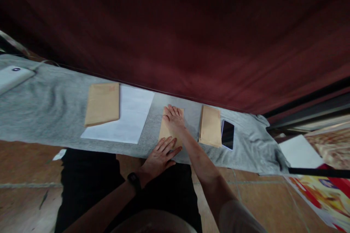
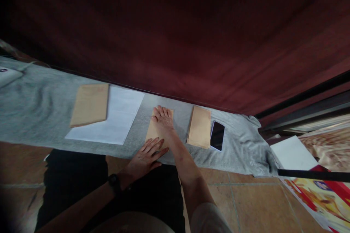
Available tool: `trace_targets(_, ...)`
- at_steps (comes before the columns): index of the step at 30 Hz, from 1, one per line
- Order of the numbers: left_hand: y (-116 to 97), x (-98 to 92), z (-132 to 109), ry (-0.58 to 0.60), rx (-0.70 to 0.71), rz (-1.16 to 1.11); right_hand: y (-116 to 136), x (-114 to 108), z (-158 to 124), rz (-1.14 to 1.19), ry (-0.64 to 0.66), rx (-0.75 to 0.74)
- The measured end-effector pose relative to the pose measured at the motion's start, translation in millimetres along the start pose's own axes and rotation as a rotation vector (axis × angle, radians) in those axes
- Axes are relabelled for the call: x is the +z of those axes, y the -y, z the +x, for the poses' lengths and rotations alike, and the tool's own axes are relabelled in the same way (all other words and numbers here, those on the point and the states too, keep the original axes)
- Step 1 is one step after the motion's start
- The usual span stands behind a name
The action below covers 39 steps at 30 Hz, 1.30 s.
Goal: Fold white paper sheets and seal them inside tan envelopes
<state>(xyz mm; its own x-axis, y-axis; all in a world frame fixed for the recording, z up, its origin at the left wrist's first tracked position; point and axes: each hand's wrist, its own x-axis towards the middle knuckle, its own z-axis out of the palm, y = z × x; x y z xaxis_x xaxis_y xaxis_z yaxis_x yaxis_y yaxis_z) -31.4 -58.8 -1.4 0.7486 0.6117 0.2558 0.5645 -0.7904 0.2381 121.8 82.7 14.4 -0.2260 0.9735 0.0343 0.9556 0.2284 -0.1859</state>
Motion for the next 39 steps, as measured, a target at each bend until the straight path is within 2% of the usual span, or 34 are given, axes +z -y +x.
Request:
trace_targets(8, 1.9, -0.8, -0.1, 0.003, 0.037, 0.022, 5.3, 8.5, -1.2, -0.013, -0.03, 0.149)
trace_targets(13, 2.2, -0.3, -0.1, -0.01, 0.029, 0.026, 2.8, 14.1, -12.9, -0.02, -0.082, 0.168)
trace_targets(22, 6.4, 9.9, -2.2, -0.033, 0.036, 0.066, -9.3, 18.0, -53.5, -0.008, -0.209, 0.144)
trace_targets(31, 5.6, 3.4, -1.8, -0.041, 0.06, 0.031, -10.7, 5.8, -104.2, 0.014, -0.138, 0.054)
trace_targets(36, 9.9, -10.6, 3.2, -0.082, -0.059, -0.098, -6.3, 10.8, -127.5, 0.0, -0.189, 0.007)
trace_targets(39, 20.4, -10.4, 13.8, -0.098, -0.159, -0.11, -0.7, 13.2, -143.6, -0.021, -0.207, -0.014)
